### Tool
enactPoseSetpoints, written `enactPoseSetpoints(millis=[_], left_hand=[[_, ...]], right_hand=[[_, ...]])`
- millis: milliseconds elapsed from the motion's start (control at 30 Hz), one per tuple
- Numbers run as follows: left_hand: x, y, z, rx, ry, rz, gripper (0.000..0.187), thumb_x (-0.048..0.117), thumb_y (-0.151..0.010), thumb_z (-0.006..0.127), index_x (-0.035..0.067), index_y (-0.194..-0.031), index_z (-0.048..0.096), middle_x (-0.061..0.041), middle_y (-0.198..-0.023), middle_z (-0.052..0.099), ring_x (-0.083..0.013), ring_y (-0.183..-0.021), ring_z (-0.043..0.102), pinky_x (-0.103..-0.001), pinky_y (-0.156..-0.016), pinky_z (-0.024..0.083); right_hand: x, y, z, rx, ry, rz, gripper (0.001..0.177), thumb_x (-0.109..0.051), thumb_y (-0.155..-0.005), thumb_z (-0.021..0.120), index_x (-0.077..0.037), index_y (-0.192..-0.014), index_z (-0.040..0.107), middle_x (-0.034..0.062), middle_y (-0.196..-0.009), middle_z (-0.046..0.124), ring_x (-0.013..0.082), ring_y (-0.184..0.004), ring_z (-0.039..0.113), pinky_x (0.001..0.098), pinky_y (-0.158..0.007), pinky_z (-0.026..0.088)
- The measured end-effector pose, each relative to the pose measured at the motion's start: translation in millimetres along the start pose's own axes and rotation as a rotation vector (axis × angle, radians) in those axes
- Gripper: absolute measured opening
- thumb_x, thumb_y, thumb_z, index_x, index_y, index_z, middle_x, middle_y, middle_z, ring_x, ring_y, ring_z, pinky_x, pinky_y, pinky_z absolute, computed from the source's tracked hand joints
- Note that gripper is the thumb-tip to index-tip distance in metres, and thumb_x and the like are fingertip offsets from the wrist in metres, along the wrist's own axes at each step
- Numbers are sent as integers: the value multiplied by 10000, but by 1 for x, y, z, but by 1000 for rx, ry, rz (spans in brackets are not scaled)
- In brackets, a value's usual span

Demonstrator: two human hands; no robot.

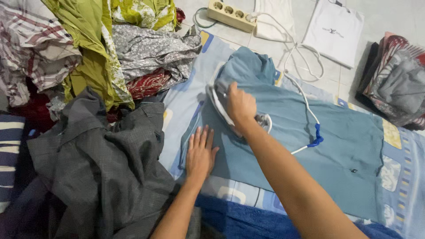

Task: The person irons a blue shirt on a bed-like surface, folding the sleeves and ironing both sides before completing the fold.

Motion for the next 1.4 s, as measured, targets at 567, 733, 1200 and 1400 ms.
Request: enactPoseSetpoints(millis=[567,733,1200,1400], left_hand=[[-56,41,-45,-153,99,-488,496,359,-847,800,63,-1141,531,-199,-1105,617,-405,-952,661,-503,-758,550],[-108,58,7,-54,469,-487,362,165,-794,824,43,-1014,564,-144,-874,704,-326,-854,717,-436,-782,564],[-112,59,13,-99,483,-612,329,129,-796,821,33,-938,540,-164,-819,697,-367,-833,697,-462,-805,533],[-104,52,-2,-156,448,-611,309,134,-790,817,28,-928,561,-178,-868,678,-396,-896,679,-483,-817,524]], right_hand=[[90,85,-30,-88,-164,93,269,-218,-768,693,-86,-993,627,261,-869,728,494,-833,688,600,-733,530],[53,145,-29,-249,-148,-309,331,-223,-770,675,-160,-1092,638,251,-767,711,478,-706,677,580,-645,529],[-8,160,-31,-187,-96,-415,260,-313,-882,625,-129,-1054,560,190,-770,719,451,-662,692,578,-571,529],[-6,97,-24,-11,-89,-217,223,-295,-926,606,-104,-1036,571,215,-790,720,458,-693,701,577,-590,531]])
Point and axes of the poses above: each hand's wrist, its own y-axis away from the middle knuckle, its own z-axis out of the palm, x = y × z, the point moved 4 cm from there along -y, towards the middle knuckle
